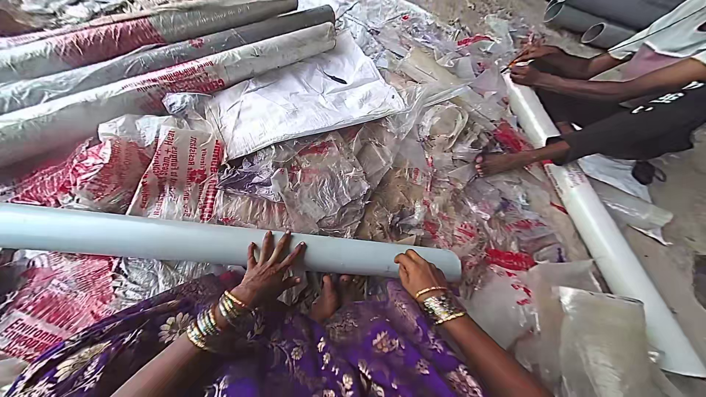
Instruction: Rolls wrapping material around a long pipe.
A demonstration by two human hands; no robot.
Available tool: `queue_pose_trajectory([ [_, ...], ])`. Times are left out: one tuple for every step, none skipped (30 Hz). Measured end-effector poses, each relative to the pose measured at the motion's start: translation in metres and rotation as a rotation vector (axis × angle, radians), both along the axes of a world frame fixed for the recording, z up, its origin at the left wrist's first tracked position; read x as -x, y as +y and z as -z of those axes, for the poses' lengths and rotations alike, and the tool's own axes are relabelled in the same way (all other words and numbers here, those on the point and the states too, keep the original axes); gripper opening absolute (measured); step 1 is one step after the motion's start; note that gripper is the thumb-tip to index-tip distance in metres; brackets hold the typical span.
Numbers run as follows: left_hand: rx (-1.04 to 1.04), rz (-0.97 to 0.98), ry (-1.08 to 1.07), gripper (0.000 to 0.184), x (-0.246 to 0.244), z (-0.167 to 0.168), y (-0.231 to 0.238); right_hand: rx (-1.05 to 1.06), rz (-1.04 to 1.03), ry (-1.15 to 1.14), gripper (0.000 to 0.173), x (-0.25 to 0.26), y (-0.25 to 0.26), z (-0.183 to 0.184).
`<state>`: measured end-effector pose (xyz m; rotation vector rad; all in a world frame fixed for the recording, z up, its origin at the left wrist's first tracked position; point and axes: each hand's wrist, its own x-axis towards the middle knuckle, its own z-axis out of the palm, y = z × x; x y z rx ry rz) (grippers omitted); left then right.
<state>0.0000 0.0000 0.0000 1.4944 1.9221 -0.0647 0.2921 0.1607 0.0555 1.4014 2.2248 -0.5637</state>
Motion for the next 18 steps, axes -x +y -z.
queue_pose_trajectory([
  [-0.122,-0.036,0.018,0.074,-0.006,0.021,0.005,0.042,-0.088,-0.019,0.034,0.011,0.001,-0.003],
  [-0.234,-0.066,0.031,0.067,-0.008,0.034,0.011,0.083,-0.169,-0.031,0.035,0.020,0.003,-0.006],
  [-0.282,-0.079,0.021,0.062,-0.005,0.040,0.018,0.131,-0.231,-0.036,0.036,0.029,0.004,-0.006],
  [-0.272,-0.081,0.003,0.060,0.000,0.040,0.027,0.169,-0.273,-0.026,0.037,0.037,0.005,-0.005],
  [-0.226,-0.082,-0.003,0.058,0.005,0.035,0.039,0.182,-0.296,0.007,0.036,0.046,0.008,-0.003],
  [-0.169,-0.088,0.000,0.056,0.008,0.029,0.050,0.173,-0.308,0.052,0.034,0.055,0.010,0.001],
  [-0.139,-0.102,0.014,0.055,0.010,0.025,0.060,0.153,-0.304,0.101,0.033,0.065,0.013,0.006],
  [-0.152,-0.121,0.033,0.054,0.010,0.024,0.067,0.129,-0.281,0.156,0.032,0.075,0.016,0.011],
  [-0.179,-0.135,0.051,0.053,0.010,0.025,0.071,0.113,-0.238,0.211,0.031,0.084,0.019,0.016],
  [-0.203,-0.140,0.070,0.053,0.010,0.027,0.072,0.106,-0.188,0.253,0.030,0.091,0.021,0.021],
  [-0.230,-0.135,0.093,0.054,0.009,0.031,0.071,0.095,-0.148,0.291,0.029,0.097,0.023,0.026],
  [-0.273,-0.127,0.116,0.056,0.009,0.036,0.068,0.092,-0.121,0.311,0.029,0.101,0.025,0.031],
  [-0.332,-0.120,0.145,0.057,0.010,0.041,0.066,0.098,-0.110,0.309,0.029,0.105,0.027,0.034],
  [-0.394,-0.117,0.171,0.057,0.010,0.045,0.065,0.116,-0.112,0.289,0.029,0.109,0.029,0.035],
  [-0.434,-0.128,0.191,0.057,0.010,0.048,0.064,0.139,-0.122,0.258,0.030,0.111,0.029,0.035],
  [-0.465,-0.144,0.206,0.057,0.008,0.050,0.063,0.155,-0.139,0.228,0.030,0.112,0.028,0.035],
  [-0.514,-0.162,0.227,0.057,0.006,0.054,0.062,0.162,-0.155,0.199,0.030,0.113,0.027,0.034],
  [-0.553,-0.176,0.244,0.058,0.005,0.058,0.061,0.162,-0.168,0.177,0.030,0.113,0.026,0.034],
])
